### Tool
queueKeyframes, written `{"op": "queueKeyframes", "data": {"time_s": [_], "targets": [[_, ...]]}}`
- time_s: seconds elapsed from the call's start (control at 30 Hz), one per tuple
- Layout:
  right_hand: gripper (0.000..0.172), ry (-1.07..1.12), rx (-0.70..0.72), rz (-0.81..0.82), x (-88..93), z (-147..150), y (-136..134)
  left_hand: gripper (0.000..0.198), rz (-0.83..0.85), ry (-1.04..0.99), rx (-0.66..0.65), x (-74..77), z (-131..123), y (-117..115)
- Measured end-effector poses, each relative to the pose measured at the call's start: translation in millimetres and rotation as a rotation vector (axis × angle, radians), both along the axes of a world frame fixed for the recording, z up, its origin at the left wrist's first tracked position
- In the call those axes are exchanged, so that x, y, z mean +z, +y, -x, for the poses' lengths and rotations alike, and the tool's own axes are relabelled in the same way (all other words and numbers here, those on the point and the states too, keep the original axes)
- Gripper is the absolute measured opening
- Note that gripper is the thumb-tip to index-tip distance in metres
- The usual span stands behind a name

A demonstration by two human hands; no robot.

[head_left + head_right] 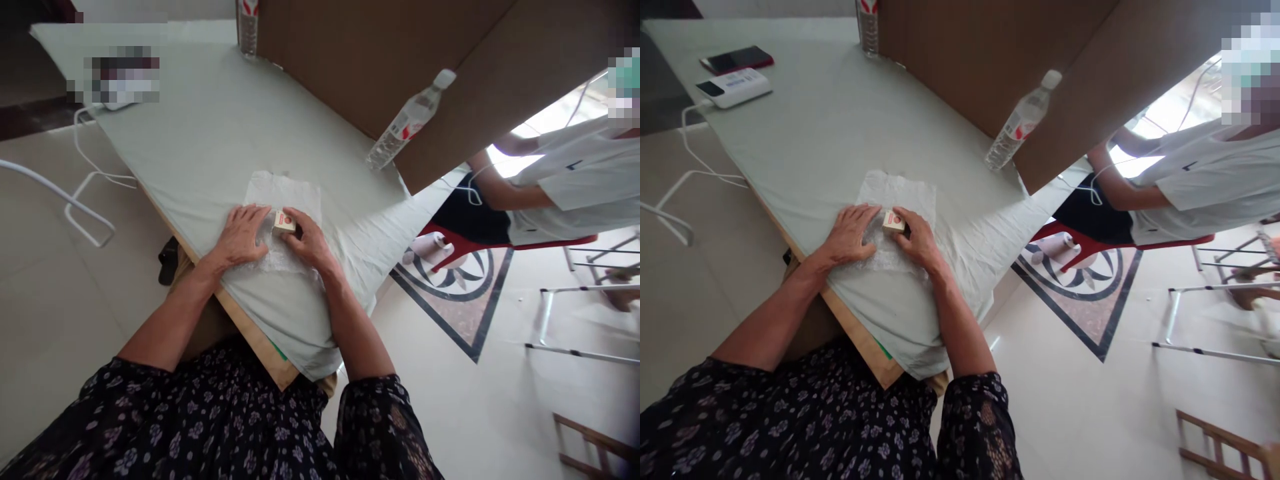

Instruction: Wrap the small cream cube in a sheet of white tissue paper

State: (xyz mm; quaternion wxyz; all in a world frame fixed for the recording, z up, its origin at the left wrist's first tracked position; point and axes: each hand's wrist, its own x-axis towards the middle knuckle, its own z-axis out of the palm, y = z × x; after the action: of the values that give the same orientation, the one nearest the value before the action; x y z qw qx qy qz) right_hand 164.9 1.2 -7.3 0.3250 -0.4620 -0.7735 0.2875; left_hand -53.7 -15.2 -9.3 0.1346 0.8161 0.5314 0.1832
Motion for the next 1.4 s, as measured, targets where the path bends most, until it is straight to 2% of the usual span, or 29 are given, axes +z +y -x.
{"op": "queueKeyframes", "data": {"time_s": [0.1,0.23,0.4,0.57,0.7,0.8,0.9,1.07,1.17,1.27,1.33,1.4], "targets": [[0.062,0.004,-0.002,0.032,-9.3,0,2,0.089,-0.001,0.000,-0.002,-0.9,0,0],[0.063,-0.007,-0.013,0.048,-13.0,-3,0,0.087,-0.008,-0.021,0.007,-2.1,1,-1],[0.078,0.044,-0.030,0.101,-13.9,-3,1,0.086,-0.019,-0.066,-0.002,-3.6,1,2],[0.075,0.034,0.000,0.095,-14.5,-4,5,0.081,-0.025,-0.204,0.032,-0.8,9,2],[0.077,0.035,0.005,0.053,-15.1,-4,3,0.066,-0.095,-0.220,-0.053,10.9,18,-29],[0.081,0.108,0.030,0.064,-14.2,-4,0,0.061,-0.125,-0.101,-0.122,19.6,17,-59],[0.080,0.160,0.042,0.115,-12.0,-5,-3,0.058,-0.076,0.001,-0.139,21.3,8,-71],[0.076,0.246,0.022,0.177,-7.1,-12,-2,0.018,-0.140,-0.078,-0.029,15.5,-8,-57],[0.071,0.341,-0.023,0.183,1.4,-27,-4,0.016,-0.159,-0.235,0.074,18.3,-12,-43],[0.075,0.396,-0.005,0.171,15.3,-44,-9,0.013,-0.107,-0.363,0.140,26.6,-14,-27],[0.078,0.362,0.007,0.186,24.1,-50,-11,0.012,-0.056,-0.399,0.156,31.8,-17,-15],[0.072,0.278,-0.020,0.204,29.0,-49,-10,0.011,-0.015,-0.420,0.182,34.8,-20,-5]]}}
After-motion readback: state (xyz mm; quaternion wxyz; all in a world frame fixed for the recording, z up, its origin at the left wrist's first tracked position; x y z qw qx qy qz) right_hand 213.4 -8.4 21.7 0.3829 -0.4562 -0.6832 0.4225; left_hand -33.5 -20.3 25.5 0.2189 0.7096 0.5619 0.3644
